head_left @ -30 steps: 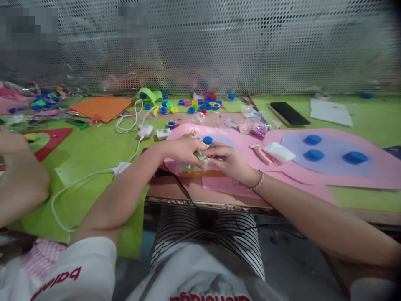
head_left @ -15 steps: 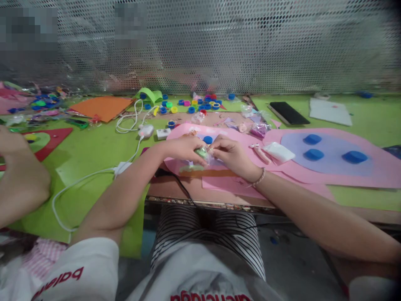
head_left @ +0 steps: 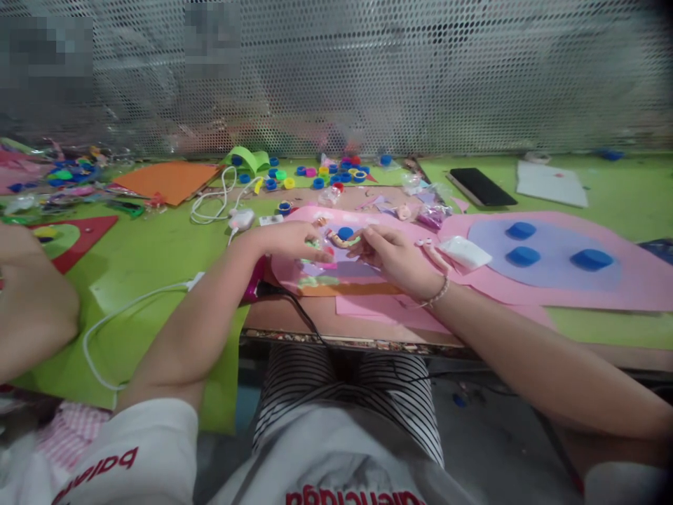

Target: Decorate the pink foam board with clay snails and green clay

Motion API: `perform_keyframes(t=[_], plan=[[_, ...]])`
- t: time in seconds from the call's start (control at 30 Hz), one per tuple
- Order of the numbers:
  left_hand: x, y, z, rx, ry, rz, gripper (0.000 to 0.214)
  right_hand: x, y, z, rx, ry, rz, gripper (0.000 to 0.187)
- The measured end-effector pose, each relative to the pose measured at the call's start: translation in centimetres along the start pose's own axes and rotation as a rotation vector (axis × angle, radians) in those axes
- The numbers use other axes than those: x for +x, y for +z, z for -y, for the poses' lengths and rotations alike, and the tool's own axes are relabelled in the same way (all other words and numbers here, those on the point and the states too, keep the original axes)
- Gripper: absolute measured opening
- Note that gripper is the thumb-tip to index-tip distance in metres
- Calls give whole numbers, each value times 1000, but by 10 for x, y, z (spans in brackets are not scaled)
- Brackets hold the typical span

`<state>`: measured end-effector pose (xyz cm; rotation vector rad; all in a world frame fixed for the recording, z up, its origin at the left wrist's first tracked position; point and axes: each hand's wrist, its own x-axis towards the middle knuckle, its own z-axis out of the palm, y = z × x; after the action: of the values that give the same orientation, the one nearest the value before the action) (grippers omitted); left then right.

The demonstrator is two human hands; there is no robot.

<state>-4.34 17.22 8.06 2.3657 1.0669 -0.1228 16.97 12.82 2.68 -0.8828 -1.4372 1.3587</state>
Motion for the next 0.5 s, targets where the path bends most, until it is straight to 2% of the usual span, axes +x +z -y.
perform_keyframes(t=[0.13,0.23,0.4,0.5], plan=[[-1,-2,7,76,-169,34,58,-1,0,0,-55,39,25,36],[-4,-5,6,155,-279,74,62,-1,0,0,-202,19,67,27],[-8,-9,5,243,-358,113,64,-2,0,-2,-535,-25,231,13],[-8,-10,8,304,-401,112,68,-3,0,-4,-692,-128,316,9]])
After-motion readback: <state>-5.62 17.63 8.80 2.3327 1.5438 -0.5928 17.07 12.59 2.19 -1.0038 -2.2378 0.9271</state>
